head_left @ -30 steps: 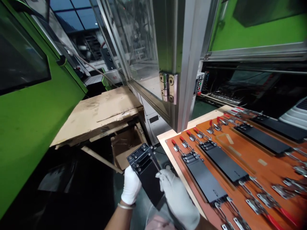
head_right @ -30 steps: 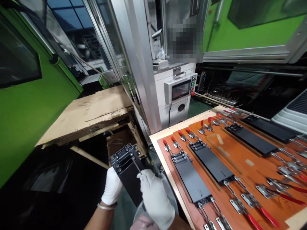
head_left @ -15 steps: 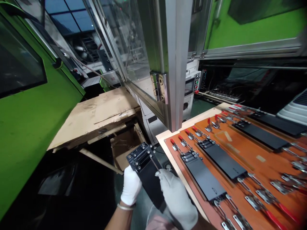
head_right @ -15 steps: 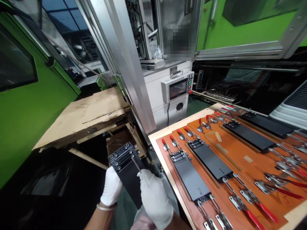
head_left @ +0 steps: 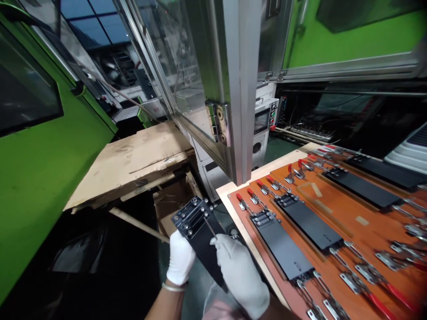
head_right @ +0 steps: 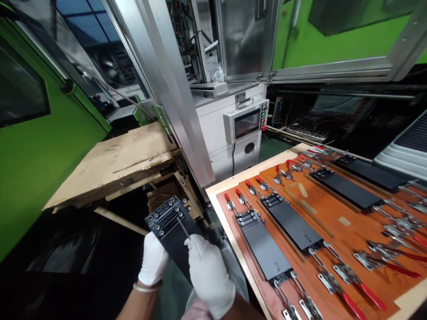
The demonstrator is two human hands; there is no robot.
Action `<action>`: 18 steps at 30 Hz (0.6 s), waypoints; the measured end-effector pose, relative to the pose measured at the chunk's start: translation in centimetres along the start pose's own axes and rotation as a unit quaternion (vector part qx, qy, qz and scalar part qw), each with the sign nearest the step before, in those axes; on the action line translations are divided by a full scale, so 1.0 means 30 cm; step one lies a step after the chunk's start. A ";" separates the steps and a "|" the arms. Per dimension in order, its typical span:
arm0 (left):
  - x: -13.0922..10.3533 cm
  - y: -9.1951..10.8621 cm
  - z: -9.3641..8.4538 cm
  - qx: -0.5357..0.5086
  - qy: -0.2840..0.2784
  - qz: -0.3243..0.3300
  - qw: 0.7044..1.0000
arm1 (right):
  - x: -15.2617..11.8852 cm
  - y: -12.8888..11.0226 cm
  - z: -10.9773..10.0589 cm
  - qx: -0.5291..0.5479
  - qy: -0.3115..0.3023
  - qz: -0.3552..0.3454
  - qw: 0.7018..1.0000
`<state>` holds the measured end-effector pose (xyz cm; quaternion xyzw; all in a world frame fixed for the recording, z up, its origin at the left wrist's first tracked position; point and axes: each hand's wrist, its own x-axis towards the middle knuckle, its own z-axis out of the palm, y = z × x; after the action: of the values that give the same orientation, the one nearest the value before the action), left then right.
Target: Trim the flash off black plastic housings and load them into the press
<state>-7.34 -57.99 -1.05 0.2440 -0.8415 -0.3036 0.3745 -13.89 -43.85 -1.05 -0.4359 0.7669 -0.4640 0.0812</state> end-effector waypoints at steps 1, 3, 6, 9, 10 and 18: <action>0.001 0.004 -0.001 0.005 -0.002 0.004 1.000 | -0.002 0.003 0.002 -0.007 0.018 -0.004 1.000; 0.001 0.007 0.000 -0.005 0.004 -0.005 1.000 | -0.006 0.008 0.007 -0.011 0.061 -0.033 0.998; -0.002 0.005 0.006 -0.010 0.015 -0.006 1.000 | -0.005 0.011 0.013 -0.002 0.056 -0.047 0.997; -0.004 -0.001 0.016 0.018 0.034 0.013 0.999 | -0.009 0.005 0.027 -0.019 0.073 -0.039 0.996; -0.005 -0.003 0.019 0.023 0.046 0.010 0.999 | -0.014 0.001 0.034 -0.026 0.097 -0.046 0.994; -0.006 -0.033 0.024 0.086 0.077 0.012 0.993 | -0.035 -0.028 0.048 0.062 0.075 -0.030 0.995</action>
<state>-7.60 -58.32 -2.21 0.2879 -0.8358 -0.2061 0.4196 -11.99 -44.14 -1.48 -0.4162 0.7272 -0.5447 0.0364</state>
